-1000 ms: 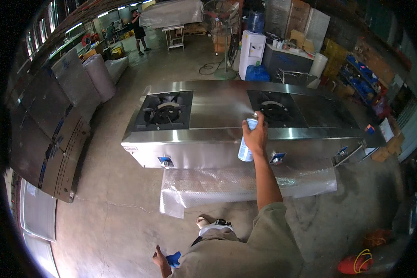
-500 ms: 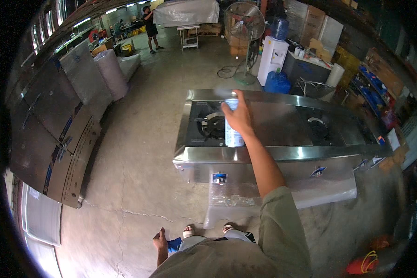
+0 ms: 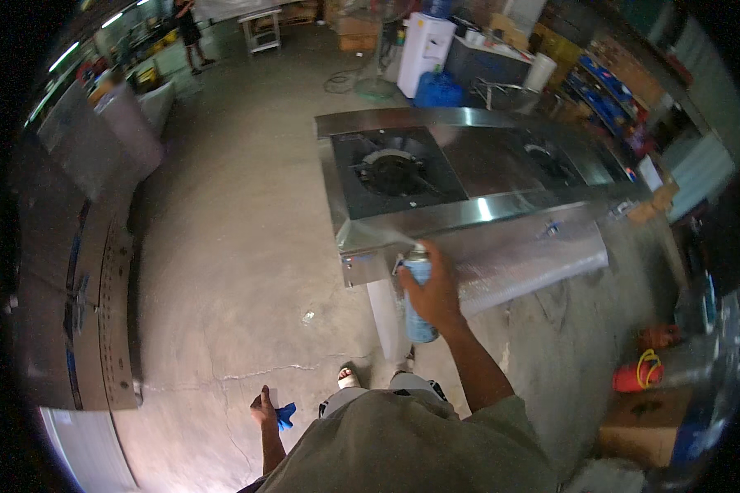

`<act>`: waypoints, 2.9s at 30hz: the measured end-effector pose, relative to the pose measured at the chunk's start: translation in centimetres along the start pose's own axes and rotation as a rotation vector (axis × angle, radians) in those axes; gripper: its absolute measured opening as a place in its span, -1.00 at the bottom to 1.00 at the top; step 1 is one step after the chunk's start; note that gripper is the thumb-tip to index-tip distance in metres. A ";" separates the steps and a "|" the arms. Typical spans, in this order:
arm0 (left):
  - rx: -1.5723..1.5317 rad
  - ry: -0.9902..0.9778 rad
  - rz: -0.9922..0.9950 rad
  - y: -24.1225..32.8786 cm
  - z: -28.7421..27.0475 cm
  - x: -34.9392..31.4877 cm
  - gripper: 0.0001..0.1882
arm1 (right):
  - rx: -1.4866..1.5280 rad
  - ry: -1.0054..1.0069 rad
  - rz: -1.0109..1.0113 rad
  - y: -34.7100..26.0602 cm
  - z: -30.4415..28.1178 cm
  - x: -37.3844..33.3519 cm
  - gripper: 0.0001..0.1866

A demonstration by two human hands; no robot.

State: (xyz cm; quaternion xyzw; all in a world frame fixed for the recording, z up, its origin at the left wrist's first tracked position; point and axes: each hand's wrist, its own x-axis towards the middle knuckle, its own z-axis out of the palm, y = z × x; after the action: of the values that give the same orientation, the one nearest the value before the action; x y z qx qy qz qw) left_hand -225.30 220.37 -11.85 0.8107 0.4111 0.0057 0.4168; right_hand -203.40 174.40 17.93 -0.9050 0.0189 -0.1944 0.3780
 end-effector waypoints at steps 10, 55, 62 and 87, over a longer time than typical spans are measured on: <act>0.023 -0.236 0.177 7.4 5.9 1.8 -0.36 | -0.070 0.400 0.254 9.6 -6.0 -4.0 -0.31; 0.508 -0.457 0.278 36.4 68.6 -58.3 -0.23 | 0.108 0.588 0.323 82.3 -66.7 17.3 -0.28; 0.315 -0.297 0.271 42.2 71.5 -68.1 -0.34 | -0.071 0.773 0.332 97.6 -80.5 21.3 -0.32; 0.488 -0.201 -0.050 34.8 67.9 -89.8 -0.26 | 0.408 0.249 0.078 93.3 -64.3 10.5 -0.32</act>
State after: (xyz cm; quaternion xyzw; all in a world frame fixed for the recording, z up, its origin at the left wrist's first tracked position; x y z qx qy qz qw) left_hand -237.77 103.57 -2.52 0.8733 0.3766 -0.1844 0.2478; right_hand -206.72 62.46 -1.99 -0.7775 0.0606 -0.2897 0.5548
